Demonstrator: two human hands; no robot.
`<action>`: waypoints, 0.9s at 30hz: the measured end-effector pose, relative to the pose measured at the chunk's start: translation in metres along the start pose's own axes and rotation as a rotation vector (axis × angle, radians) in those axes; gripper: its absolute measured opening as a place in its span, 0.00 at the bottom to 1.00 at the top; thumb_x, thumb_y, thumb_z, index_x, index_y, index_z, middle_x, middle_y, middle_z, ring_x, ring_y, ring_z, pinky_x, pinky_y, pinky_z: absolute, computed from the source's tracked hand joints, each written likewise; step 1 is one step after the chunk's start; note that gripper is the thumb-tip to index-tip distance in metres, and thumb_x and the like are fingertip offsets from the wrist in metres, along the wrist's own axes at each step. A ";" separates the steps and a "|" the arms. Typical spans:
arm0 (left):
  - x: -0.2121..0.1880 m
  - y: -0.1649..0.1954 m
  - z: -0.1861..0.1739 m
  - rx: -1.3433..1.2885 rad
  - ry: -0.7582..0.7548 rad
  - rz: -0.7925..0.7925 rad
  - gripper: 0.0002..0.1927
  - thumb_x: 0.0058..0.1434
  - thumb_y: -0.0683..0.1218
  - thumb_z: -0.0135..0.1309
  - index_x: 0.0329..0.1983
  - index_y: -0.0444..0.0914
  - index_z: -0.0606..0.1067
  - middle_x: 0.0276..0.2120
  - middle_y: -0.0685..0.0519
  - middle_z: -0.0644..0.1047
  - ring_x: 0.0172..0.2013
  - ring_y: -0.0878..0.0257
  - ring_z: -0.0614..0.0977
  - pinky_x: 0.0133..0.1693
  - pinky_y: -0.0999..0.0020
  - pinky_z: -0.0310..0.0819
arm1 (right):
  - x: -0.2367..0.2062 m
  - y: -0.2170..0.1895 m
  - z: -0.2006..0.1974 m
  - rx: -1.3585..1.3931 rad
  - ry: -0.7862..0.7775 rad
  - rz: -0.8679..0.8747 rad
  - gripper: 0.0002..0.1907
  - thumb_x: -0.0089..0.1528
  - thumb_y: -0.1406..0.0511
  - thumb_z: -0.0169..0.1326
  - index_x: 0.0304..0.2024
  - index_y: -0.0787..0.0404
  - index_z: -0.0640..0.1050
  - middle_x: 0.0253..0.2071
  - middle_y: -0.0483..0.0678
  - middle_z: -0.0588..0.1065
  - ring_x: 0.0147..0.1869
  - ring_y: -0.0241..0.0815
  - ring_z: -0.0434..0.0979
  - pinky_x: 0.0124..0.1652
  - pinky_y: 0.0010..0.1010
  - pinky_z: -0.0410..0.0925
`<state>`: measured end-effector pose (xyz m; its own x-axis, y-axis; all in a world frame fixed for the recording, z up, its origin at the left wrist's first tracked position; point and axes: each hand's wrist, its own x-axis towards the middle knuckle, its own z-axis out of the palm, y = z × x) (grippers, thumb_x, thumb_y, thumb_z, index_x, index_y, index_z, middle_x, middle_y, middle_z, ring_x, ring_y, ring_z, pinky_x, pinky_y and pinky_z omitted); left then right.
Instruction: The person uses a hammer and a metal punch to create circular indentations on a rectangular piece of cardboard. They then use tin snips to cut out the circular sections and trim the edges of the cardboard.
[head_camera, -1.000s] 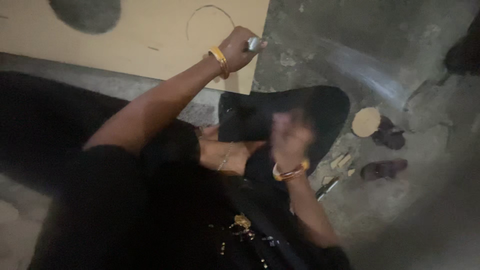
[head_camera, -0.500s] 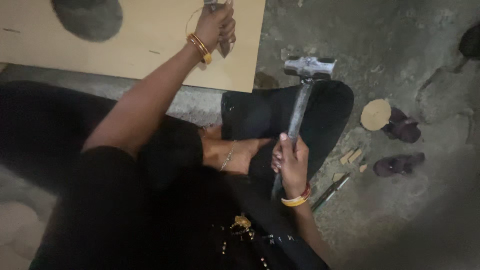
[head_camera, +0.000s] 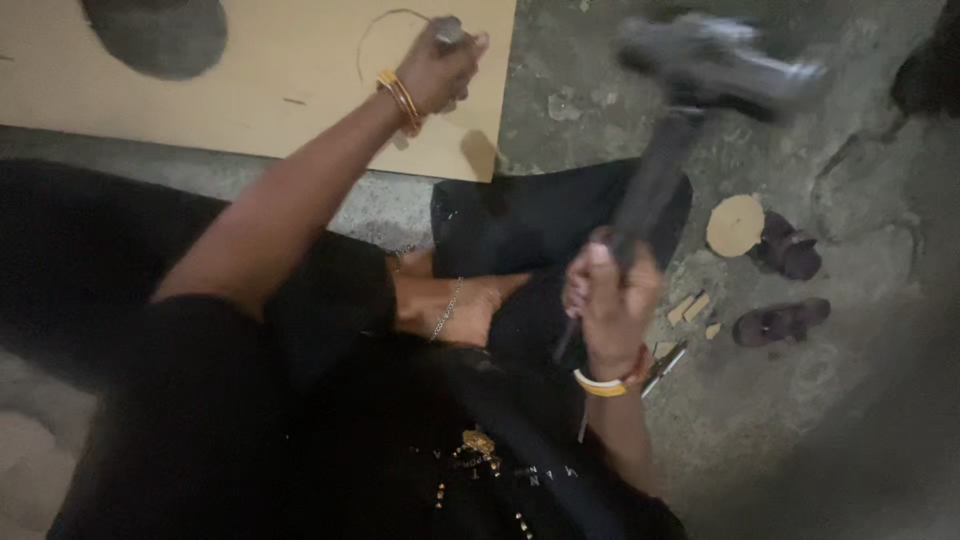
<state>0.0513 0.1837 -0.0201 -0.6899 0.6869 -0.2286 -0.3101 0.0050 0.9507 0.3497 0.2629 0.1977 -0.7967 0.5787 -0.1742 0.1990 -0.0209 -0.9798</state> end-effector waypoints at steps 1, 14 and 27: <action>-0.001 0.004 0.003 0.087 -0.033 0.034 0.21 0.73 0.56 0.54 0.28 0.42 0.67 0.18 0.60 0.67 0.18 0.71 0.69 0.22 0.69 0.68 | 0.004 -0.006 -0.002 0.051 0.030 -0.023 0.11 0.71 0.59 0.53 0.43 0.60 0.72 0.24 0.40 0.68 0.21 0.27 0.66 0.20 0.21 0.61; -0.028 0.013 0.006 0.495 -0.262 0.087 0.23 0.72 0.52 0.51 0.20 0.39 0.71 0.13 0.55 0.68 0.15 0.65 0.63 0.22 0.62 0.61 | 0.043 -0.090 -0.011 -0.139 0.649 -1.052 0.12 0.71 0.59 0.53 0.39 0.60 0.71 0.22 0.41 0.67 0.19 0.29 0.64 0.17 0.23 0.60; -0.002 -0.005 -0.043 -0.234 0.194 0.303 0.15 0.71 0.46 0.56 0.29 0.38 0.70 0.20 0.56 0.68 0.22 0.64 0.68 0.30 0.61 0.67 | -0.018 0.055 0.017 0.198 -0.134 0.411 0.16 0.72 0.57 0.46 0.32 0.57 0.66 0.18 0.37 0.61 0.15 0.25 0.57 0.15 0.20 0.52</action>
<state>0.0263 0.1512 -0.0328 -0.8758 0.4827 -0.0030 -0.1995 -0.3563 0.9128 0.3654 0.2376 0.1454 -0.7439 0.3804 -0.5495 0.4104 -0.3889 -0.8248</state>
